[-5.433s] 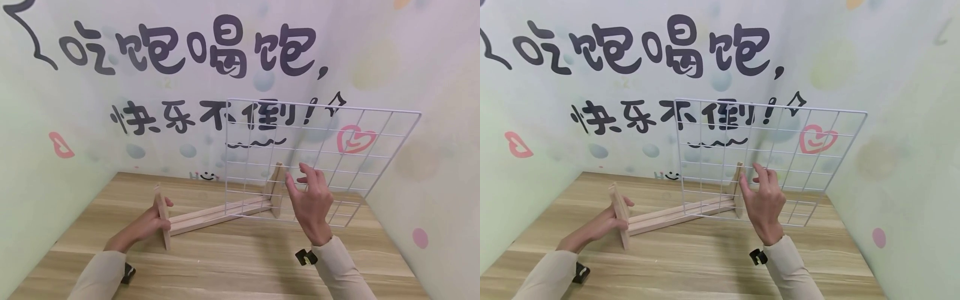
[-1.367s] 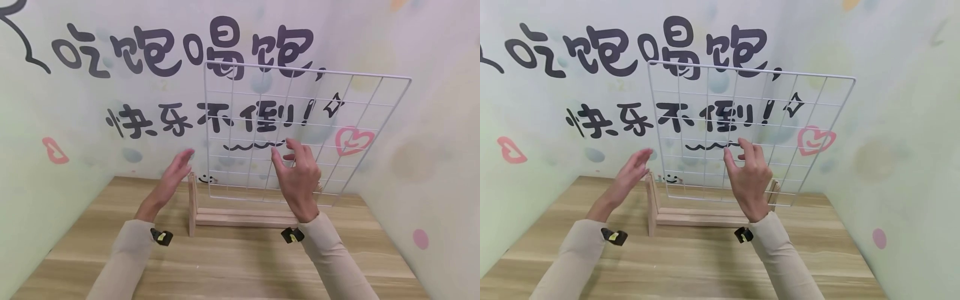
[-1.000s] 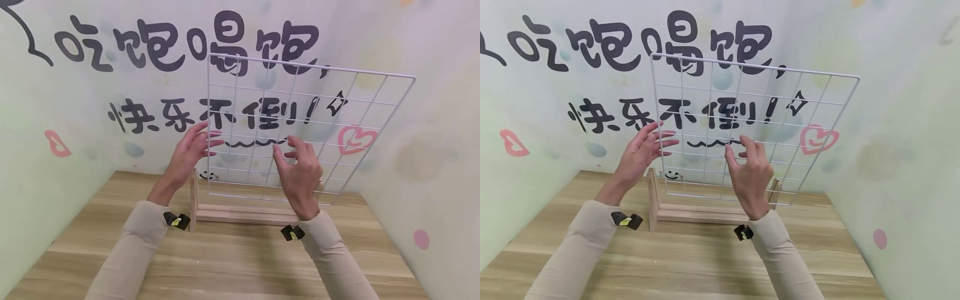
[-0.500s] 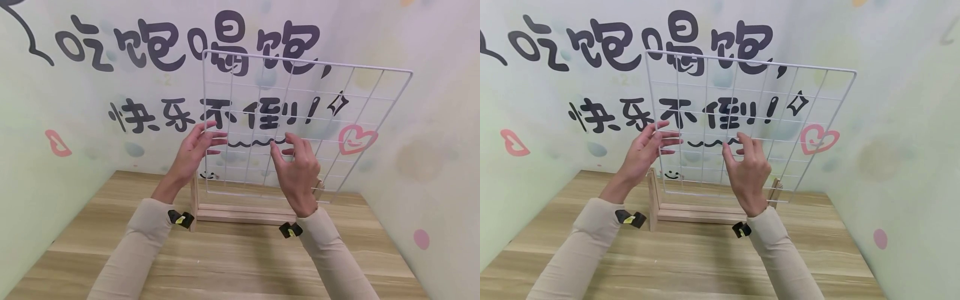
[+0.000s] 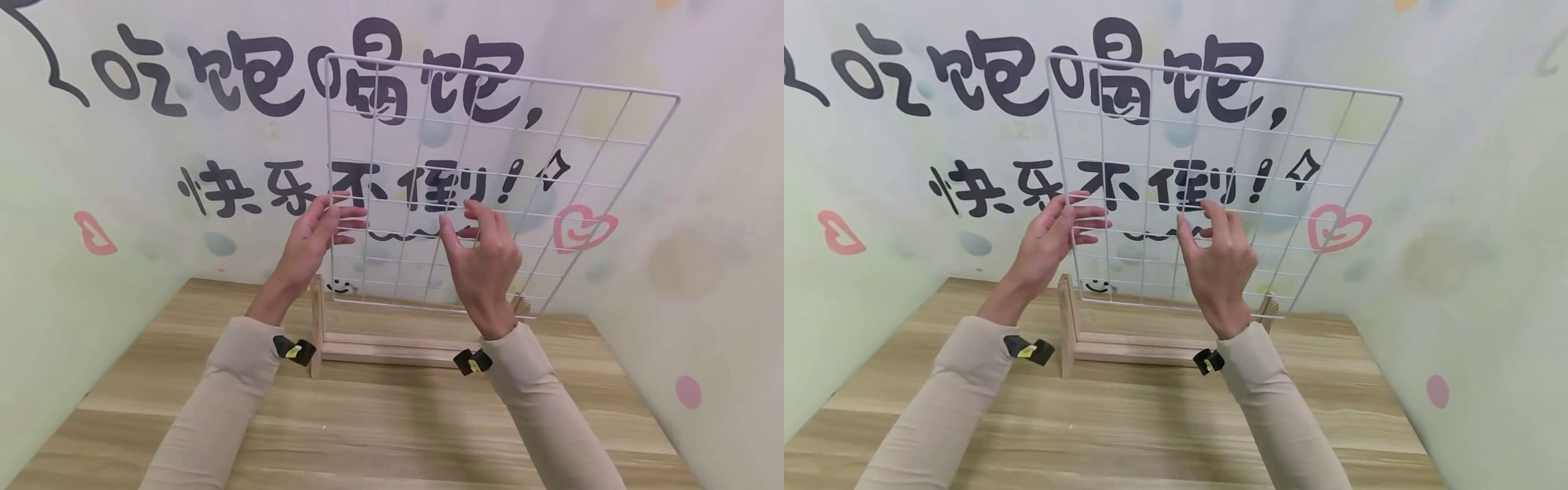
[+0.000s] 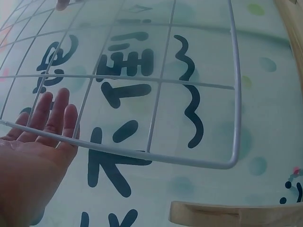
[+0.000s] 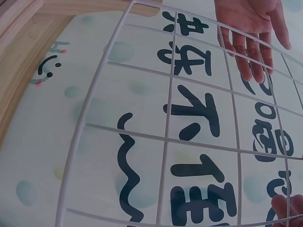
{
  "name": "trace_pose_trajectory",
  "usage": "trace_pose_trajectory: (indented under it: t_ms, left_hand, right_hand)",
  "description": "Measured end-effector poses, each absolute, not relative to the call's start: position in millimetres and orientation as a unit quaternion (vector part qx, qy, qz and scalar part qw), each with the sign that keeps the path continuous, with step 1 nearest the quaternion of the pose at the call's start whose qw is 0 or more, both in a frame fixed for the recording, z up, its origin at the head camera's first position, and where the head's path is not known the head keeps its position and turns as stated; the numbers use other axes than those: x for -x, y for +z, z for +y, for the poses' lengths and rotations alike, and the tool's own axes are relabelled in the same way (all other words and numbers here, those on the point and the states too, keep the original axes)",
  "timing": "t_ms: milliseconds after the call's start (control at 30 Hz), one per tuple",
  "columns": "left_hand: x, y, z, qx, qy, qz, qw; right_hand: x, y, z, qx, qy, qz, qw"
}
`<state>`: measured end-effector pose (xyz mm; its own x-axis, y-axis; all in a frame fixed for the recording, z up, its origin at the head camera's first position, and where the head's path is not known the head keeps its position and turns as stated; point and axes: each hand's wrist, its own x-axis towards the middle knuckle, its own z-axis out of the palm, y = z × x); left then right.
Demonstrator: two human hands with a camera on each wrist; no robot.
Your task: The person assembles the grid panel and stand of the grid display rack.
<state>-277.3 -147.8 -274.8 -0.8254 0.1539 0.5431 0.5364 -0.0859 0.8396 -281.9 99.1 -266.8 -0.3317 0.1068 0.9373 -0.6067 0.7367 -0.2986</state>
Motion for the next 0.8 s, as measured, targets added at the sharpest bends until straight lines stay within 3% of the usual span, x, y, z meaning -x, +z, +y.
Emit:
trace_pose_trajectory:
  t_ms: [800]
  left_hand:
    - [284, -263, -144, 0.238, -0.717, -0.632, 0.172]
  right_hand:
    - [287, -253, 92, -0.177, 0.326, -0.753, 0.544]
